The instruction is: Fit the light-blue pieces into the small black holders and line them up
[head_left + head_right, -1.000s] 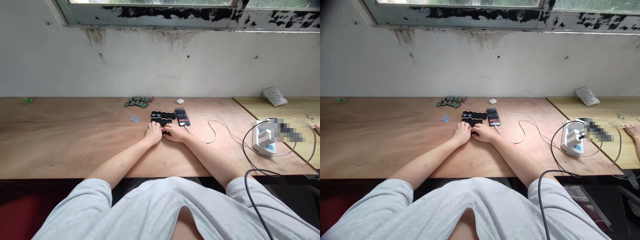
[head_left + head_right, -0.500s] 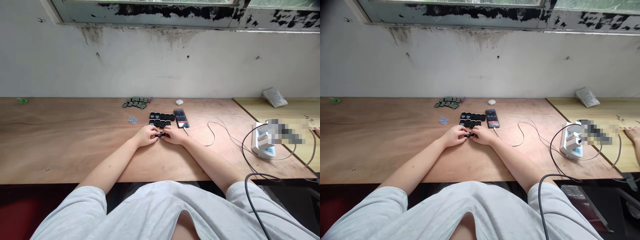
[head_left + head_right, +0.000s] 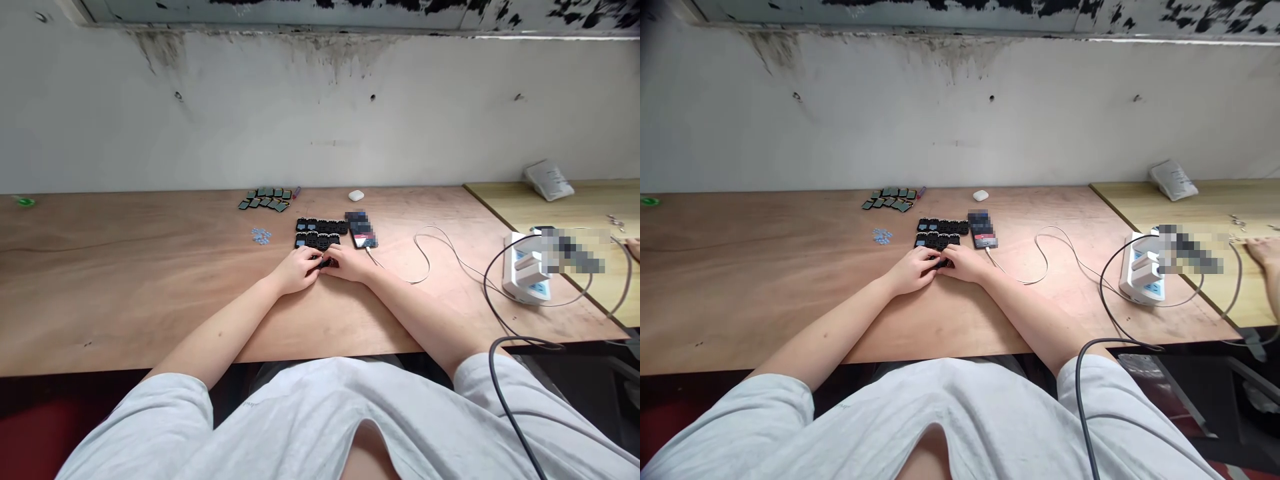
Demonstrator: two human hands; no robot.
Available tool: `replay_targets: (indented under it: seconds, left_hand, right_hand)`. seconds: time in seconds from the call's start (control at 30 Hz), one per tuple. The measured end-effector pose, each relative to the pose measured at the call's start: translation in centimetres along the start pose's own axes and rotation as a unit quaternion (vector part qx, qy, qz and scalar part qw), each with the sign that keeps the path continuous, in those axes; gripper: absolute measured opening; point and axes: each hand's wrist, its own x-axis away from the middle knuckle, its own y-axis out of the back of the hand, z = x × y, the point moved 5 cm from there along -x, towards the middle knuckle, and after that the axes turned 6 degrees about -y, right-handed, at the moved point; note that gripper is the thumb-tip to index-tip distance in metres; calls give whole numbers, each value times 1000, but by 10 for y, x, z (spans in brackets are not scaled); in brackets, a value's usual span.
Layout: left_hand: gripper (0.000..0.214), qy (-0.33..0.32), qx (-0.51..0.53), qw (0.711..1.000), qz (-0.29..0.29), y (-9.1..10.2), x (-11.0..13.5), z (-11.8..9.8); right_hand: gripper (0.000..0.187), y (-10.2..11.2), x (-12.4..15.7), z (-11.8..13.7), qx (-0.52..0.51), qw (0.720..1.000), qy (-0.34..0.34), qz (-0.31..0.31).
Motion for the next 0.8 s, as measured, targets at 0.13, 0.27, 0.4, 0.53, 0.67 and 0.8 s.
replay_targets:
  seconds: [0.13,0.27,0.4,0.53,0.67,0.8]
  left_hand:
    - [35,18,-28,999,13,-1,0,-1]
    - [38,23,-21,999,30,-2,-1,2]
    - [36,26,12,999,31,-1,-3,7]
    - [30,42,74,996,13,-3,-5,15]
    - [26,25,85,996,-6,-7,-1,20]
    - [22,5,86,996,-28,-6,2,22]
  right_hand:
    - [17,2,0,0,-2,1000,-13,-1]
    - [15,3,0,-1,-5,1000,-24,-2]
    - [14,3,0,0,6,1000,-30,-3]
    - [15,4,1,3,7,1000,-23,0]
    - [15,4,2,3,12,1000,-17,3]
    - [21,4,2,4,15,1000,-26,2]
